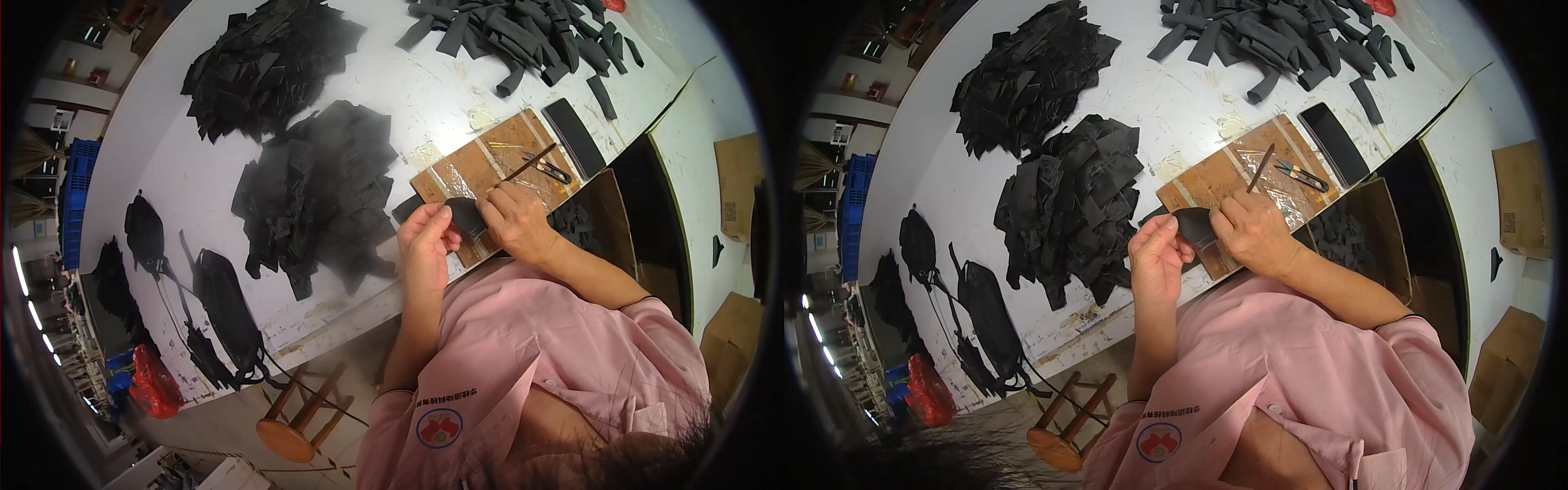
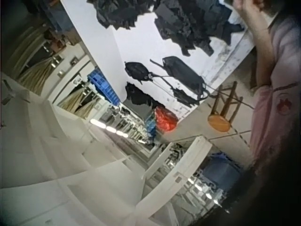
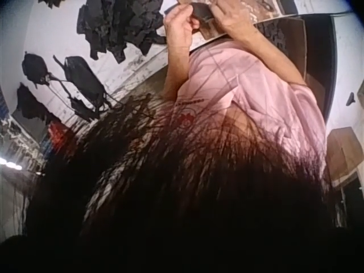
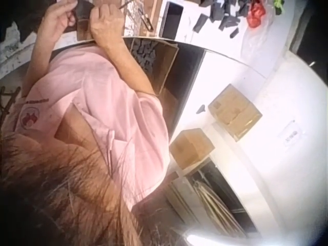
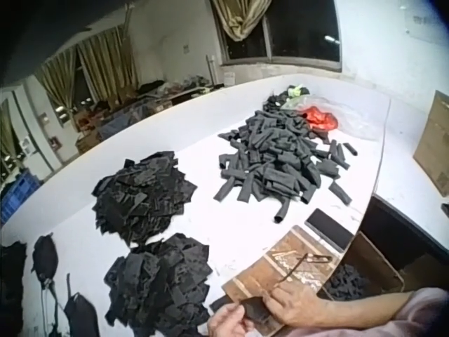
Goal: Assembling small black foam or fabric components at an industrial workbench.
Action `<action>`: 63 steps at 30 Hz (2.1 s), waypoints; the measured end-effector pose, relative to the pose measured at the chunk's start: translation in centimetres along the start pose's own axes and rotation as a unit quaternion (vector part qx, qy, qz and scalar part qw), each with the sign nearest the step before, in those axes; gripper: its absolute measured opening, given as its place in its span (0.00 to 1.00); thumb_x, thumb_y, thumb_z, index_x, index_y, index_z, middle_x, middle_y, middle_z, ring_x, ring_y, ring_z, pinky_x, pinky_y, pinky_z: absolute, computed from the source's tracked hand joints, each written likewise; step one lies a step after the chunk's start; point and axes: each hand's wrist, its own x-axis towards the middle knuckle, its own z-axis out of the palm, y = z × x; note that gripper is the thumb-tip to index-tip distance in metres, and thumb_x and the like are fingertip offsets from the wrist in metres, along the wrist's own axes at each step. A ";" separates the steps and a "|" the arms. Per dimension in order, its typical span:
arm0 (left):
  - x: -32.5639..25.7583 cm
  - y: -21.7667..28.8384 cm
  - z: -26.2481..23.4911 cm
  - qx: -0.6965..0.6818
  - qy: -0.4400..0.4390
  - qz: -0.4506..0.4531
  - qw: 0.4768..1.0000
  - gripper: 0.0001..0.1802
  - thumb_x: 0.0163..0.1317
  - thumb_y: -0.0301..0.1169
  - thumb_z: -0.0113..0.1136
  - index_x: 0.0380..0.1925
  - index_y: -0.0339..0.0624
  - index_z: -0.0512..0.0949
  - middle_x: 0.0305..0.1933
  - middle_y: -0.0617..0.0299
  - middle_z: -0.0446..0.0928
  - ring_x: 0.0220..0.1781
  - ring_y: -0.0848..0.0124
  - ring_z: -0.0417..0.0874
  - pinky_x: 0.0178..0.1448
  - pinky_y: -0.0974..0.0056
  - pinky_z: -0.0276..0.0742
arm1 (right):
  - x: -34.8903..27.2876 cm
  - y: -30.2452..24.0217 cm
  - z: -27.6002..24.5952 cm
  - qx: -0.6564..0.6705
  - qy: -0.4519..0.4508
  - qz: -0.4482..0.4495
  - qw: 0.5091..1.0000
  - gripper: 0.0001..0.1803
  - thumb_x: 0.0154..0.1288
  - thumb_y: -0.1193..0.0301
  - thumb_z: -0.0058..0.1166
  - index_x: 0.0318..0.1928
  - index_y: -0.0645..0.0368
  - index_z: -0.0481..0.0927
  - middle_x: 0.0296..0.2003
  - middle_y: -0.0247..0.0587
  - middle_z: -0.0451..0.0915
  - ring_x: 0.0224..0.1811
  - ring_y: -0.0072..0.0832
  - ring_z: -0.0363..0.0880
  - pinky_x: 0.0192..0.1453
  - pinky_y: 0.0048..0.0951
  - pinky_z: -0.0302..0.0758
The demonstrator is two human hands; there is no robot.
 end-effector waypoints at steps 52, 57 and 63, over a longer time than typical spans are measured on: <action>-0.8 -4.0 5.7 0.476 0.108 0.334 0.806 0.11 0.46 0.16 0.51 0.33 0.31 0.71 0.25 0.63 0.72 0.25 0.78 0.73 0.28 0.75 0.68 | -2.7 2.3 -1.8 0.862 -0.050 0.381 0.330 0.06 0.56 0.70 0.53 0.27 0.58 0.72 0.19 0.27 0.67 0.19 0.15 0.61 0.21 0.14 0.58; -1.1 -1.4 4.6 0.151 -0.185 0.039 0.970 0.21 0.47 0.16 0.52 0.45 0.31 0.64 0.28 0.58 0.73 0.18 0.82 0.67 0.19 0.80 0.59 | -3.0 2.6 -2.3 0.812 -0.006 0.405 0.420 0.09 0.56 0.66 0.54 0.26 0.57 0.72 0.20 0.25 0.67 0.20 0.15 0.63 0.23 0.14 0.61; -2.7 0.0 8.3 0.159 -0.206 0.080 0.962 0.22 0.47 0.18 0.53 0.46 0.29 0.65 0.29 0.62 0.73 0.25 0.82 0.71 0.27 0.81 0.63 | -1.9 2.9 -5.0 0.793 0.060 0.265 0.546 0.07 0.57 0.70 0.50 0.26 0.60 0.72 0.39 0.33 0.68 0.38 0.18 0.66 0.42 0.19 0.63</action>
